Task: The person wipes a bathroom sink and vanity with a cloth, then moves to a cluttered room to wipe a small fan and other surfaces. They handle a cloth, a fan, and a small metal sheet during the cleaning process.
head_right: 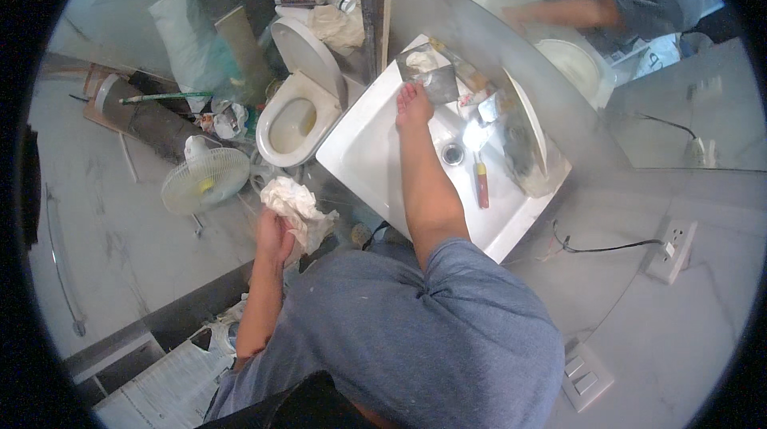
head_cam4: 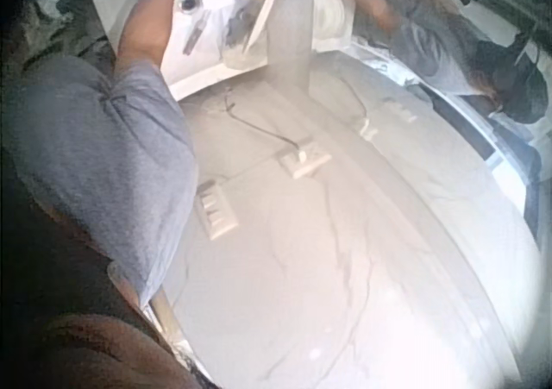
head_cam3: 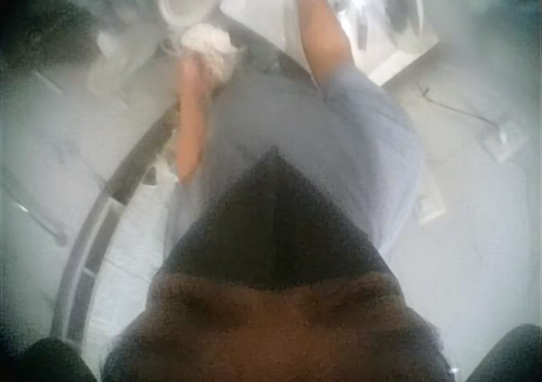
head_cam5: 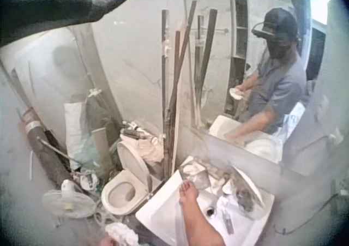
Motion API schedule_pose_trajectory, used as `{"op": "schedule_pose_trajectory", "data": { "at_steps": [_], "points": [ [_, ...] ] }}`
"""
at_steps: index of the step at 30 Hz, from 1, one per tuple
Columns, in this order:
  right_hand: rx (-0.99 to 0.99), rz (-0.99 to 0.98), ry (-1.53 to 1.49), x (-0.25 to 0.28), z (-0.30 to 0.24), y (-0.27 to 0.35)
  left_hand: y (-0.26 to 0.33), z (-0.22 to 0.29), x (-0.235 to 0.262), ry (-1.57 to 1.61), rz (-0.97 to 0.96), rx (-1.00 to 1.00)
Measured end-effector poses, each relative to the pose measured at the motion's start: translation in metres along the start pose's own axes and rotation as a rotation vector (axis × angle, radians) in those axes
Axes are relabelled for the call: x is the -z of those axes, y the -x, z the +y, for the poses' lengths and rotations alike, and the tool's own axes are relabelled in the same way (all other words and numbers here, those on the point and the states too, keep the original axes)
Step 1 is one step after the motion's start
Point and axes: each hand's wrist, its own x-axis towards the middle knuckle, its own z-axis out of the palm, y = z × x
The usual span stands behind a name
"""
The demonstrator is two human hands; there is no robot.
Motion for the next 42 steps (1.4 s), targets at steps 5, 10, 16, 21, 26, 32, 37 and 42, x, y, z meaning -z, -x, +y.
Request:
{"op": "schedule_pose_trajectory", "data": {
  "at_steps": [5,10,16,21,26,32,37,42],
  "points": [
    [0.084,0.058,-0.077,-0.008,0.012,0.006,-0.031,-0.007,-0.026,0.032,-0.114,0.089],
    [0.221,0.059,-0.145,-0.009,0.018,0.006,-0.053,-0.004,-0.055,-0.011,-0.237,0.139],
    [0.318,0.025,-0.038,0.002,0.006,0.030,-0.102,-0.002,-0.088,-0.070,-0.502,0.341],
    [0.398,-0.085,0.496,0.106,-0.007,0.105,-0.160,-0.047,-0.167,-0.802,-0.315,0.108],
    [0.627,-0.065,1.120,0.186,-0.055,0.153,-0.266,-0.117,-0.175,-0.422,-0.403,0.616],
    [1.126,-0.096,1.605,0.198,-0.110,0.212,-0.307,-0.161,-0.223,0.044,-0.385,0.777],
    [1.105,-0.075,1.518,0.207,-0.106,0.245,-0.344,-0.159,-0.211,0.023,-0.224,0.772],
    [1.183,0.025,1.514,0.213,-0.099,0.274,-0.250,-0.140,-0.261,-0.050,-0.023,0.733]
  ]
}}
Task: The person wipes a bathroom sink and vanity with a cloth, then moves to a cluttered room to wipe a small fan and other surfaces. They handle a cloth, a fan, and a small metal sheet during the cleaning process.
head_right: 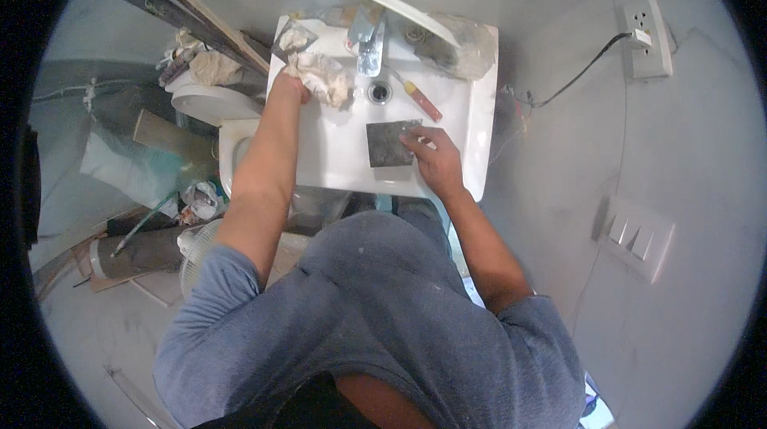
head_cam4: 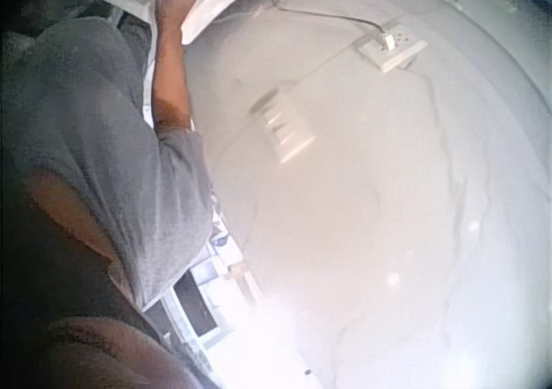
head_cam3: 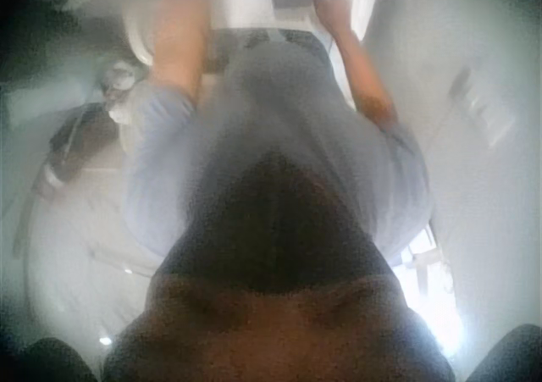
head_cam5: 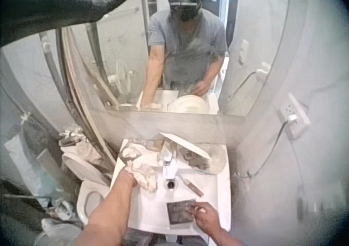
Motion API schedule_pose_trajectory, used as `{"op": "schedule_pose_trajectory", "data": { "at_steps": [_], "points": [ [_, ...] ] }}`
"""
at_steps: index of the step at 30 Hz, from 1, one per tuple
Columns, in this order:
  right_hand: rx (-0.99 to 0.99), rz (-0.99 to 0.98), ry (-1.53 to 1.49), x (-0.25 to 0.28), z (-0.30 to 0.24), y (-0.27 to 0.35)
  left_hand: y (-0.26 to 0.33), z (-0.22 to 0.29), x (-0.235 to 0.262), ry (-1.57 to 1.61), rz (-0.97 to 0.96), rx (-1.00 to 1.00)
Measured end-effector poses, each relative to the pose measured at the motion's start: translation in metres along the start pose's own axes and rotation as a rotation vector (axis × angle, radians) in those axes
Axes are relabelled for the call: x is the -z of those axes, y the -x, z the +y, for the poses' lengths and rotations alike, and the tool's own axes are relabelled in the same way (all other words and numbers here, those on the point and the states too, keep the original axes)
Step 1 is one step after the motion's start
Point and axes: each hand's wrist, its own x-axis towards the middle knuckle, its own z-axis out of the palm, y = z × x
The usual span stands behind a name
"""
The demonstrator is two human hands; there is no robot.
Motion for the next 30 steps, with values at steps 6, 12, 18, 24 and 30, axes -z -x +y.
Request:
{"op": "schedule_pose_trajectory", "data": {
  "at_steps": [6,12,18,24,30],
  "points": [
    [-0.282,0.256,-0.231,0.012,0.000,0.042,-0.064,-0.013,0.015,0.307,-0.057,-0.089],
    [-0.514,0.292,-0.509,0.012,-0.005,0.063,-0.112,-0.025,0.061,0.239,-0.325,-0.209],
    [-0.666,0.276,-0.663,0.020,-0.042,0.041,-0.017,-0.016,0.078,-0.364,-0.248,-0.170],
    [-0.653,0.143,-0.853,0.063,-0.065,0.016,0.098,-0.011,0.107,-0.618,-0.399,-0.195],
    [-0.663,0.209,-0.980,0.059,-0.047,0.023,0.139,-0.034,0.151,-0.904,-0.388,-0.120]
  ]
}}
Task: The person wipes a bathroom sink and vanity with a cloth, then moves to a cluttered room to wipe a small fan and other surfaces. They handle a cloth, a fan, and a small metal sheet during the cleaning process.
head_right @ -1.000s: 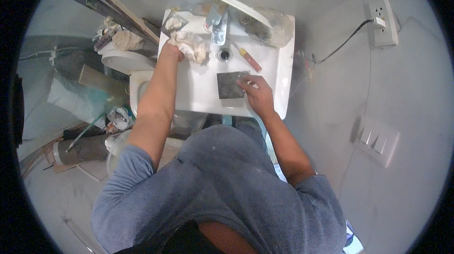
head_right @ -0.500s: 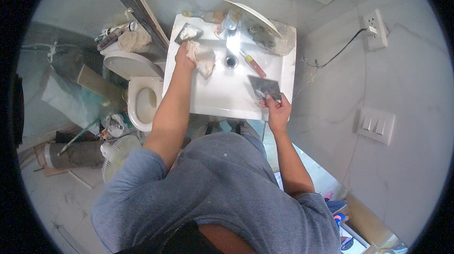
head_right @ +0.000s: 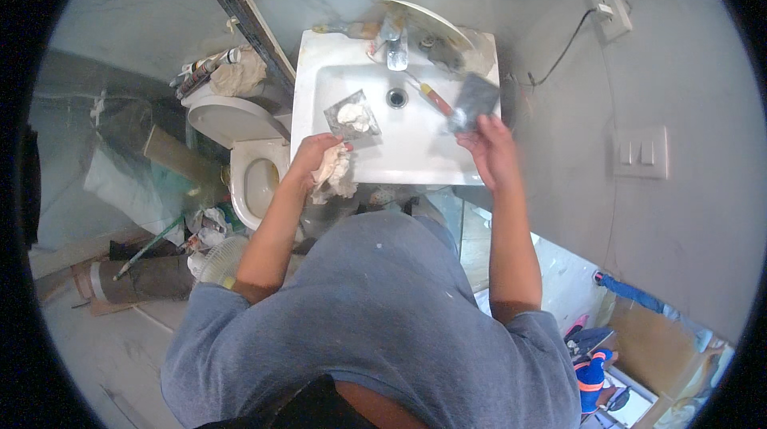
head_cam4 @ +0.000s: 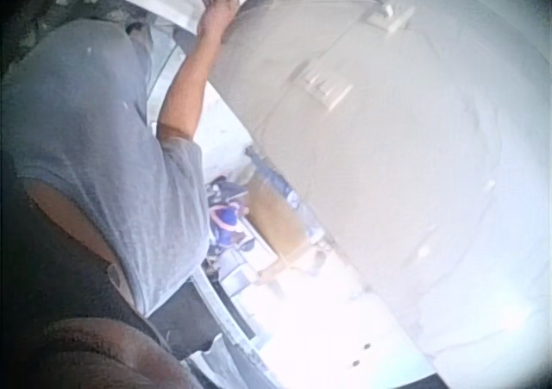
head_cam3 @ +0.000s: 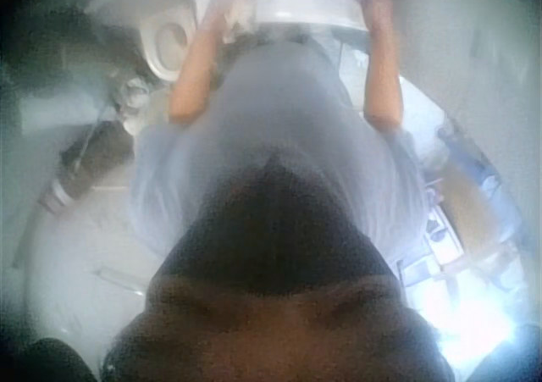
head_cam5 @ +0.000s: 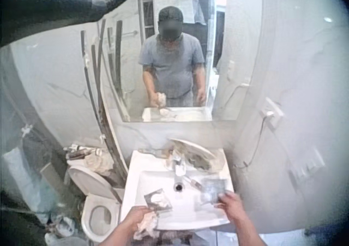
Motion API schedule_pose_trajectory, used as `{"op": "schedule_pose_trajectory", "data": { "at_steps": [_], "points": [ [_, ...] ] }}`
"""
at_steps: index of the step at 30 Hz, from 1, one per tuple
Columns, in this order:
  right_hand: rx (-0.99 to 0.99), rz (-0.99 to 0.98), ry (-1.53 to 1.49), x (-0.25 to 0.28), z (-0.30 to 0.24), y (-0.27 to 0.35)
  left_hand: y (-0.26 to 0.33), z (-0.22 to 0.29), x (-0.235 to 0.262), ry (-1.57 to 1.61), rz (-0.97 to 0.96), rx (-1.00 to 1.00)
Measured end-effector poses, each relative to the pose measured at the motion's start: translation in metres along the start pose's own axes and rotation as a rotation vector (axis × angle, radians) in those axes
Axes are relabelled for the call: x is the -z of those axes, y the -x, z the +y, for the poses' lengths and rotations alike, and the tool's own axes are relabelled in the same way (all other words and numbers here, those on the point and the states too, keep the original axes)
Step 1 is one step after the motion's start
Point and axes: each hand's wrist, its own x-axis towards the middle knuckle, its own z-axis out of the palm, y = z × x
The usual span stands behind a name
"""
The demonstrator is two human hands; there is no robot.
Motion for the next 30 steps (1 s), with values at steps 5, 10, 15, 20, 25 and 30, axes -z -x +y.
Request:
{"op": "schedule_pose_trajectory", "data": {
  "at_steps": [5,10,15,20,25,30],
  "points": [
    [-0.160,0.247,0.331,0.015,0.050,0.020,0.010,-0.014,-0.015,-0.189,0.042,0.013],
    [-0.204,0.220,0.278,0.049,0.079,0.091,0.040,0.003,-0.030,-0.333,-0.224,-0.061],
    [-0.229,0.370,0.100,0.096,0.108,0.167,0.064,0.008,-0.074,-0.505,-0.585,-0.050],
    [-0.193,0.318,-0.076,0.149,0.127,0.239,0.085,0.002,-0.166,-0.711,-0.982,0.075],
    [-0.281,0.568,-0.182,0.083,0.132,0.306,0.110,0.024,-0.196,-0.753,-1.280,0.190],
    [-0.312,0.835,-0.470,0.057,0.131,0.349,0.170,0.073,-0.267,-0.861,-1.362,0.345]
  ]
}}
